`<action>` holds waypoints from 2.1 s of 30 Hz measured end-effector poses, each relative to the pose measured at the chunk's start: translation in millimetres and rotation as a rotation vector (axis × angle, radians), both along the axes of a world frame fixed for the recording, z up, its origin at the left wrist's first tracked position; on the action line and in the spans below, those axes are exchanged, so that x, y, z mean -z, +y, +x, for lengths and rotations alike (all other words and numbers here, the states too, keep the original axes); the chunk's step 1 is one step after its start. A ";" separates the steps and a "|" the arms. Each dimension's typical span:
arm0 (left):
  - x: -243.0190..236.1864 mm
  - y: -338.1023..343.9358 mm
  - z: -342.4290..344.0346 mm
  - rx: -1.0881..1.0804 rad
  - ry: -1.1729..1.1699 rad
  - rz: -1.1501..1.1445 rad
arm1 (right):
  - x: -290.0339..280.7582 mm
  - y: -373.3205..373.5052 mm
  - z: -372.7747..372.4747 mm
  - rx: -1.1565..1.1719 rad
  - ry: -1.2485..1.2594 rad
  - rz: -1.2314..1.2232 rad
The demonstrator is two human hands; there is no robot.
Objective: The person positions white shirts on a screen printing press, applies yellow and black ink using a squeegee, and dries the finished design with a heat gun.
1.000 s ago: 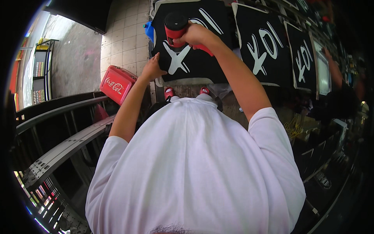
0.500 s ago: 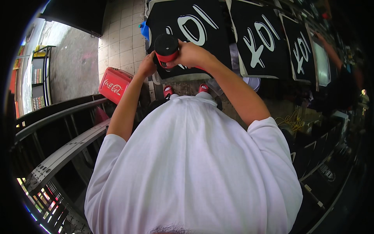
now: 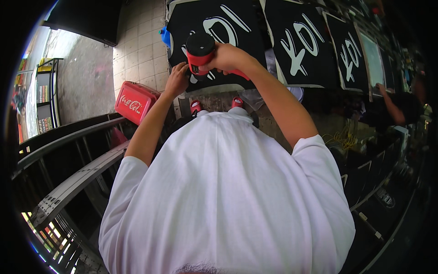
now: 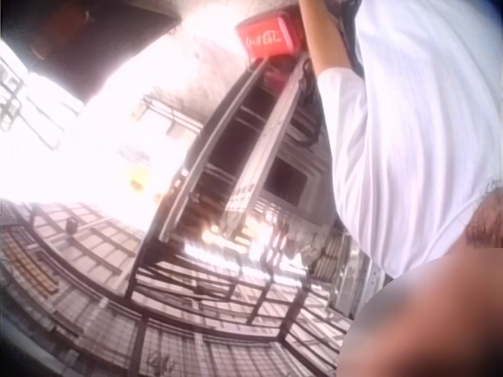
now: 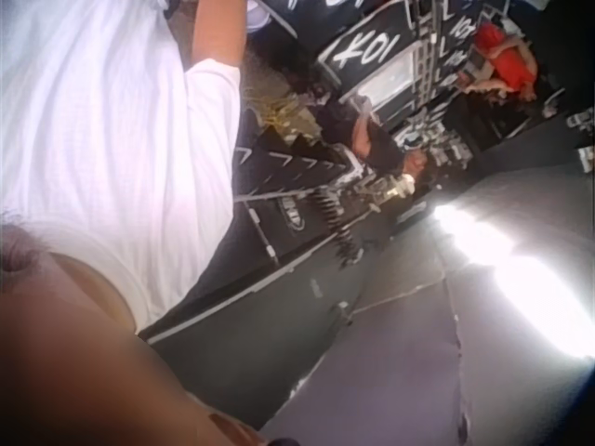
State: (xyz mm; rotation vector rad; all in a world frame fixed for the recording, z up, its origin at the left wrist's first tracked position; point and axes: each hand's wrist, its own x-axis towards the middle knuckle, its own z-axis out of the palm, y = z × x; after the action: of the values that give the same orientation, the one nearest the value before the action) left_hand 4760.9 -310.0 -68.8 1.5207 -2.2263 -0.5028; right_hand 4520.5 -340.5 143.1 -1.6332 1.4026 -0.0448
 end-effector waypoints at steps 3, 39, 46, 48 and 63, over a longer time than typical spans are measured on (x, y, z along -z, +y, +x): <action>6.2 8.5 0.3 0.141 -0.041 -0.011 | 31.7 6.9 -10.8 -0.045 -0.032 -0.313; 17.6 34.6 9.9 -0.239 0.256 -0.079 | 34.7 16.4 -0.2 -0.064 -0.170 -0.412; 15.4 25.8 13.6 -0.309 0.319 -0.004 | 31.5 17.7 3.6 -0.107 -0.127 -0.273; 13.1 25.2 14.5 -0.259 0.236 -0.050 | 21.9 16.9 3.5 -0.099 -0.111 -0.231; 4.4 33.8 -16.7 0.126 0.060 -0.074 | 34.1 -24.4 -20.0 0.052 0.063 -0.490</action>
State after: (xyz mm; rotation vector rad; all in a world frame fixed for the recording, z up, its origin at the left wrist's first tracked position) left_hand 4744.2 -276.3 -73.2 1.3177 -2.2782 -0.4903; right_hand 4500.5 -364.9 109.0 -2.0065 1.5648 -0.3969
